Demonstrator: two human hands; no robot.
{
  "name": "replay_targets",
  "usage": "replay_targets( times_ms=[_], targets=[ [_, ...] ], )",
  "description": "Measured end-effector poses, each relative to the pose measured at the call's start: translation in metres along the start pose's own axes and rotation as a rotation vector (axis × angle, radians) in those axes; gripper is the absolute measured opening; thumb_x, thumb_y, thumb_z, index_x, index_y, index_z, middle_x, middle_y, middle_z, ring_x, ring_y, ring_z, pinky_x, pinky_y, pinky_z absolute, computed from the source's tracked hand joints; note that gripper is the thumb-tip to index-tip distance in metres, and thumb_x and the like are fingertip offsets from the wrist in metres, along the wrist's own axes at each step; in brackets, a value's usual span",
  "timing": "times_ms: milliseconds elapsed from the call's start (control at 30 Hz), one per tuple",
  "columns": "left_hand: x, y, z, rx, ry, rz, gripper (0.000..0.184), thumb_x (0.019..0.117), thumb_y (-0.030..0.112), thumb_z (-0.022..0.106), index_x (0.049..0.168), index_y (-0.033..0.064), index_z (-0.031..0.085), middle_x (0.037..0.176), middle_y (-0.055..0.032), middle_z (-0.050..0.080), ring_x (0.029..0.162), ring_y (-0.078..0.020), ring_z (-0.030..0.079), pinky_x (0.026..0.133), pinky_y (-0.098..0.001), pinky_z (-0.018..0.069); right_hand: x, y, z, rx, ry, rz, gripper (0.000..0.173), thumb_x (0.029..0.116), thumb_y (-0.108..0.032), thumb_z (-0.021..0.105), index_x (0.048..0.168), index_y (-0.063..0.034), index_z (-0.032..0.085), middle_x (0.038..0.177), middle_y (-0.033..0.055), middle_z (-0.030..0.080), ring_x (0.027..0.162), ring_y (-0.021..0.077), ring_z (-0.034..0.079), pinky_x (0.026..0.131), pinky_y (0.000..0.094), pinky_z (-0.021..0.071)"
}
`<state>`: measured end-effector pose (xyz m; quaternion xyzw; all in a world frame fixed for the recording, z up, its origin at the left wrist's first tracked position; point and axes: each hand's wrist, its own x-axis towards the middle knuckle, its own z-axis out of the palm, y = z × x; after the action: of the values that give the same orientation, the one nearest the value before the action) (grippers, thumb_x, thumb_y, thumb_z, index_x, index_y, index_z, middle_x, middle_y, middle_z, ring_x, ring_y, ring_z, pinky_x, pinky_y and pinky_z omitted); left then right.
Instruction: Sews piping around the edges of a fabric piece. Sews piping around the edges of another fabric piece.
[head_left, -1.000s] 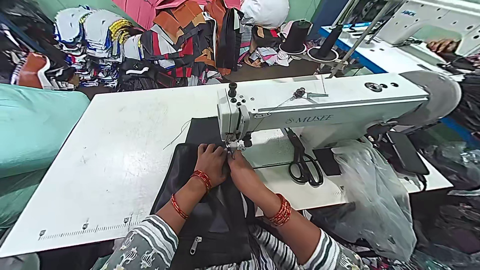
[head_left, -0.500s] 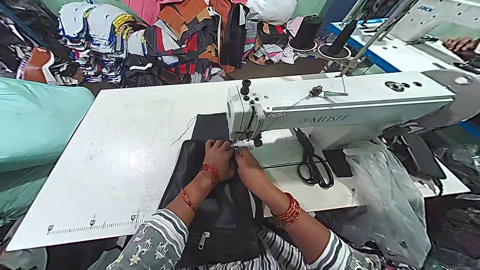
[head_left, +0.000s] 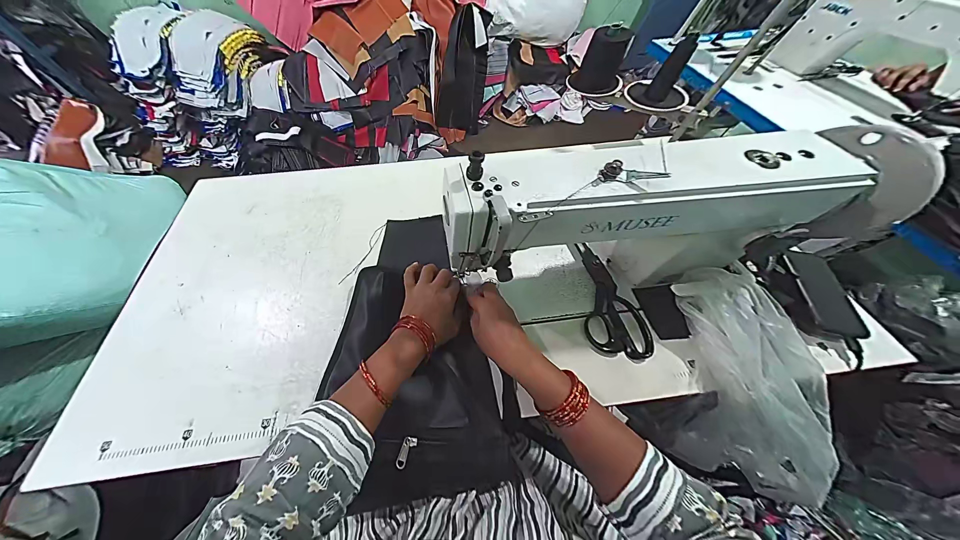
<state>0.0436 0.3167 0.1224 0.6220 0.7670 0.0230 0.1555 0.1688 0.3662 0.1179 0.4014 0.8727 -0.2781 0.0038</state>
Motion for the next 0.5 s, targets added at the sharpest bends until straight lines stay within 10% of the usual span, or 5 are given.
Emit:
replay_targets(
  times_ms=[100, 233, 333, 433, 500],
  targets=[
    [-0.029, 0.02, 0.0, 0.145, 0.027, 0.005, 0.047, 0.1054, 0.002, 0.04, 0.152, 0.0017, 0.045, 0.164, -0.0148, 0.038, 0.156, -0.037, 0.023, 0.122, -0.0648, 0.0108, -0.028, 0.024, 0.006, 0.142, 0.187, -0.103, 0.047, 0.0979, -0.003, 0.054, 0.144, 0.0005, 0.057, 0.133, 0.0298, 0.058, 0.123, 0.0421, 0.057, 0.106, 0.0464, 0.0462],
    [-0.06, 0.03, 0.002, 0.108, -0.109, 0.308, 0.035, 0.098, -0.013, 0.043, 0.127, -0.0129, 0.063, 0.144, -0.0257, 0.057, 0.147, -0.0412, 0.041, 0.125, -0.0538, 0.0211, -0.092, 0.054, 0.006, 0.363, 0.217, -0.203, 0.027, 0.1003, -0.014, 0.058, 0.117, 0.0004, 0.073, 0.1, 0.0156, 0.068, 0.082, 0.0177, 0.064, 0.074, 0.0284, 0.0537],
    [-0.078, 0.03, 0.002, 0.048, -0.197, 0.42, 0.023, 0.0966, -0.004, 0.052, 0.108, -0.0134, 0.069, 0.117, -0.0294, 0.068, 0.12, -0.0448, 0.063, 0.12, -0.0578, 0.0301, -0.139, 0.065, 0.001, 0.643, -0.109, -0.135, 0.023, 0.1034, -0.019, 0.056, 0.102, -0.0011, 0.07, 0.076, -0.0017, 0.065, 0.062, -0.0024, 0.058, 0.061, 0.0147, 0.0495],
    [-0.098, 0.027, 0.013, 0.023, -0.021, 0.494, 0.021, 0.09, 0.004, 0.056, 0.09, -0.011, 0.071, 0.099, -0.0271, 0.072, 0.106, -0.0438, 0.07, 0.113, -0.0616, 0.0376, -0.162, 0.068, 0.007, 0.551, -0.341, -0.044, 0.025, 0.1058, -0.022, 0.056, 0.108, -0.0005, 0.069, 0.085, 0.005, 0.07, 0.07, 0.0068, 0.066, 0.069, 0.0239, 0.0554],
    [-0.107, 0.027, 0.02, 0.011, 0.04, 0.55, 0.025, 0.0874, 0.011, 0.054, 0.085, -0.0093, 0.069, 0.093, -0.025, 0.071, 0.101, -0.0416, 0.071, 0.114, -0.0624, 0.0372, -0.169, 0.069, 0.022, 0.418, -0.308, -0.036, 0.034, 0.104, -0.026, 0.06, 0.122, 0.0004, 0.069, 0.111, 0.0155, 0.071, 0.1, 0.0221, 0.069, 0.093, 0.0394, 0.0537]
  ],
)
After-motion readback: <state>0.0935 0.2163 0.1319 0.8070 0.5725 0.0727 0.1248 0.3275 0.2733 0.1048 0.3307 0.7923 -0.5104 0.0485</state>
